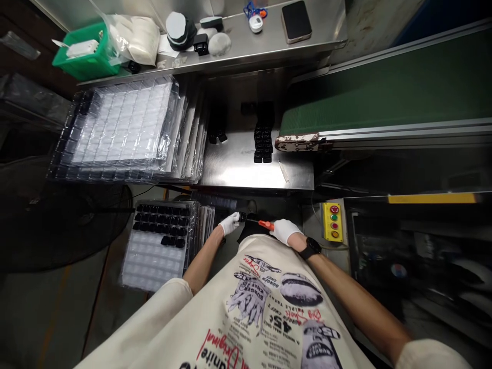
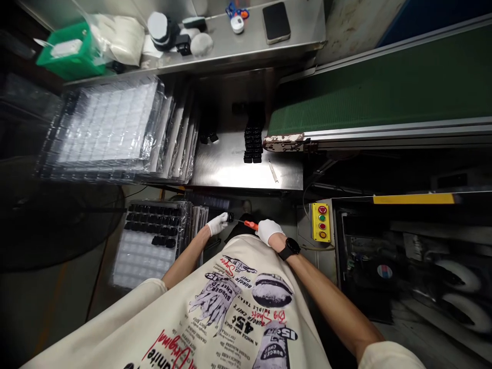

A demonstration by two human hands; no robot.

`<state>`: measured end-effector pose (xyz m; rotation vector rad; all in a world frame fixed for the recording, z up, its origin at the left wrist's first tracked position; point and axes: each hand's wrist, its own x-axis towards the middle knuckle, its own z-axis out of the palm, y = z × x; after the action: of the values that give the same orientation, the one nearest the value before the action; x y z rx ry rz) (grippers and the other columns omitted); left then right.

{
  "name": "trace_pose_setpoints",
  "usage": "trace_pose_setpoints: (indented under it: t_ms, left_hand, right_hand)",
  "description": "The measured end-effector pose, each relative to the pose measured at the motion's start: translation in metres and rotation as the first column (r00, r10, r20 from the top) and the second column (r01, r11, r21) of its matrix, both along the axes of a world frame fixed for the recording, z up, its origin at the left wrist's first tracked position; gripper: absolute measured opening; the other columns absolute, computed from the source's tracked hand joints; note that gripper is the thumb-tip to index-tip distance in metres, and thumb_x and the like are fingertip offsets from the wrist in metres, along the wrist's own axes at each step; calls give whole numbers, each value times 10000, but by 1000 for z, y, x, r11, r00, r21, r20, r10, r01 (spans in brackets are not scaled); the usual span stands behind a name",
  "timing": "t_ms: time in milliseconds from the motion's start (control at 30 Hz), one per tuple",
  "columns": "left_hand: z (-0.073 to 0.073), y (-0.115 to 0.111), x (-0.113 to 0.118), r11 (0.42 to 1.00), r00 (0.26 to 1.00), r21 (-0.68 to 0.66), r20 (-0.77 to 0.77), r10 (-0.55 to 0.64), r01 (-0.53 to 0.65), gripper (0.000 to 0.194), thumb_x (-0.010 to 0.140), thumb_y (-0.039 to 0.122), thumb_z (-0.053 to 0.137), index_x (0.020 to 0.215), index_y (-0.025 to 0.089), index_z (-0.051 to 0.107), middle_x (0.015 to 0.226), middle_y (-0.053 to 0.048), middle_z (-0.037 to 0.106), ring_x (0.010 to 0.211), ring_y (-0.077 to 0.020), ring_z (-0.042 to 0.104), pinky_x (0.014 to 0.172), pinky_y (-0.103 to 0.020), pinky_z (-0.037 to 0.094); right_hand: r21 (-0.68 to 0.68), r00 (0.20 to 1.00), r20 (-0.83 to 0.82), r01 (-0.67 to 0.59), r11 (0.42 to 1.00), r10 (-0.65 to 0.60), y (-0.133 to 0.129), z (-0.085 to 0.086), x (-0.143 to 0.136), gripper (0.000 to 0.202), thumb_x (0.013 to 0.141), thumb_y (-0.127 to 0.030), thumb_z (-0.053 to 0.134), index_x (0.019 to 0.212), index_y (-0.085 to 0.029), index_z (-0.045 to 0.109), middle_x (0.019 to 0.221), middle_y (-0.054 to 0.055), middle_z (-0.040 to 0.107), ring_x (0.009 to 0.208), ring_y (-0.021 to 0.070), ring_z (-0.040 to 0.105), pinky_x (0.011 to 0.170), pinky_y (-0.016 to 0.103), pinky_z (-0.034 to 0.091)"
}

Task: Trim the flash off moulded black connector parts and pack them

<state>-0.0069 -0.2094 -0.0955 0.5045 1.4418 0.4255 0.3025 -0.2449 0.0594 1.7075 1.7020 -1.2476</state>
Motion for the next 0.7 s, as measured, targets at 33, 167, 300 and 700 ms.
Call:
trace_pose_setpoints:
  t_ms: [33,167,300,700]
  left_hand:
    - [-1,-1,-4,998,999,-63,52,13,-10,343,1089,410,726,1315,154,703,1233,-95,728,1004,-205,730,867,-380,661]
    - [-3,-10,-17,959,976,-282,201,82,-22,329,1096,430,710,1273,152,700,1148,-76,721,905,-174,704,787,-331,639]
    - [-8,-18,-22,923,958,-384,254,136,-29,316,1102,431,704,1246,150,698,1090,-59,714,836,-151,683,727,-294,620]
    - [-2,-25,-10,970,992,-235,100,82,-56,339,1093,402,725,1321,153,702,1225,-95,731,987,-199,734,847,-367,666]
  right_hand:
    - [-1,1000,-10,-8,1000,8,1,0,0,403,1072,-446,693,1297,-147,841,1260,227,820,1146,342,810,953,334,577]
    - [2,999,-26,-22,1000,22,3,1,-1,384,1064,-430,693,1281,-153,849,1258,232,819,1159,346,806,962,336,573]
    - [-3,999,-35,-9,1000,9,0,2,-5,364,1059,-386,681,1283,-154,850,1248,231,821,1147,350,806,944,337,568]
    - [-68,999,-25,26,997,-28,-8,0,-13,418,1098,-503,675,1271,-136,775,1200,133,808,1061,236,788,963,402,623]
